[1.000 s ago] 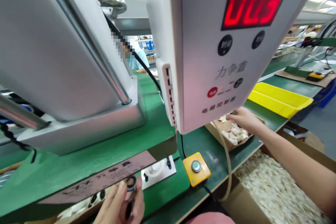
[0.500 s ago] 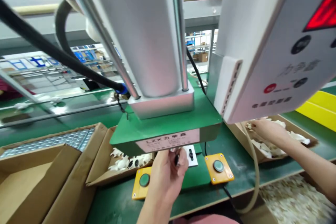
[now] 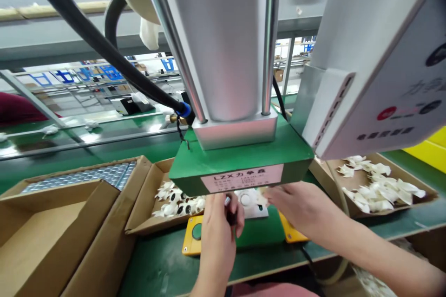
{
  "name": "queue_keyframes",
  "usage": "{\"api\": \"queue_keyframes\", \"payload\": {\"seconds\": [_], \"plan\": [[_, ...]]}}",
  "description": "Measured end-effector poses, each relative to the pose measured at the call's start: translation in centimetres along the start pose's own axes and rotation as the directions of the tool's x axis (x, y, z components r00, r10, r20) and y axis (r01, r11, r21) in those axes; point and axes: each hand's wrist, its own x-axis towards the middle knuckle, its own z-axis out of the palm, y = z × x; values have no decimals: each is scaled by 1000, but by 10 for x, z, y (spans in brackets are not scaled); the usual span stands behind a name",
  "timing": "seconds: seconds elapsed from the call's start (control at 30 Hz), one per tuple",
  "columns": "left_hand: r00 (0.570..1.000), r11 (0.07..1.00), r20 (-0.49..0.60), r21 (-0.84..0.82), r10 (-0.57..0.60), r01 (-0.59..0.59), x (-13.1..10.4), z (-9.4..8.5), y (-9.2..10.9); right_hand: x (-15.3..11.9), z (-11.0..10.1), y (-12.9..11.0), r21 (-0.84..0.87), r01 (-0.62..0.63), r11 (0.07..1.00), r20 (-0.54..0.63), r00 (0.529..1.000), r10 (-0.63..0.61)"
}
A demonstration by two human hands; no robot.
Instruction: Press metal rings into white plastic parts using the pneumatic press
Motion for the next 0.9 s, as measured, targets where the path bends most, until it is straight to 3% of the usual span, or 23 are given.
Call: {"api": "queue_keyframes", "payload": {"seconds": [0.13, 0.27, 0.37, 0.47, 0.53, 0.67, 0.8, 0.9], "plan": [[999, 998, -45, 53, -13, 15, -5, -39, -2, 28, 18, -13, -190, 164, 968, 57, 986, -156], [993, 968, -102, 239, -52, 75, -15, -73, -3, 35, 10, -21, -426, 284, 859, 126, 959, -254], [993, 924, -114, 377, -18, 60, -21, -84, -4, 36, 1, -28, -539, 350, 766, 189, 937, -295], [992, 846, -112, 534, 60, 9, -23, -88, -4, 39, 0, -29, -523, 363, 771, 193, 932, -308], [988, 725, -87, 688, 126, -32, -21, -92, -2, 37, 4, -25, -429, 322, 844, 168, 946, -276], [990, 324, -17, 946, 137, -28, -18, -107, 1, 13, 12, -2, -158, 131, 979, 174, 979, -103], [995, -47, -24, 998, 98, 29, -21, -122, -4, -39, 19, 27, -60, -75, 995, 167, 982, 84], [992, -201, 25, 980, 122, 0, -24, -127, -11, -76, 28, 40, -65, -221, 973, 158, 960, 229]]}}
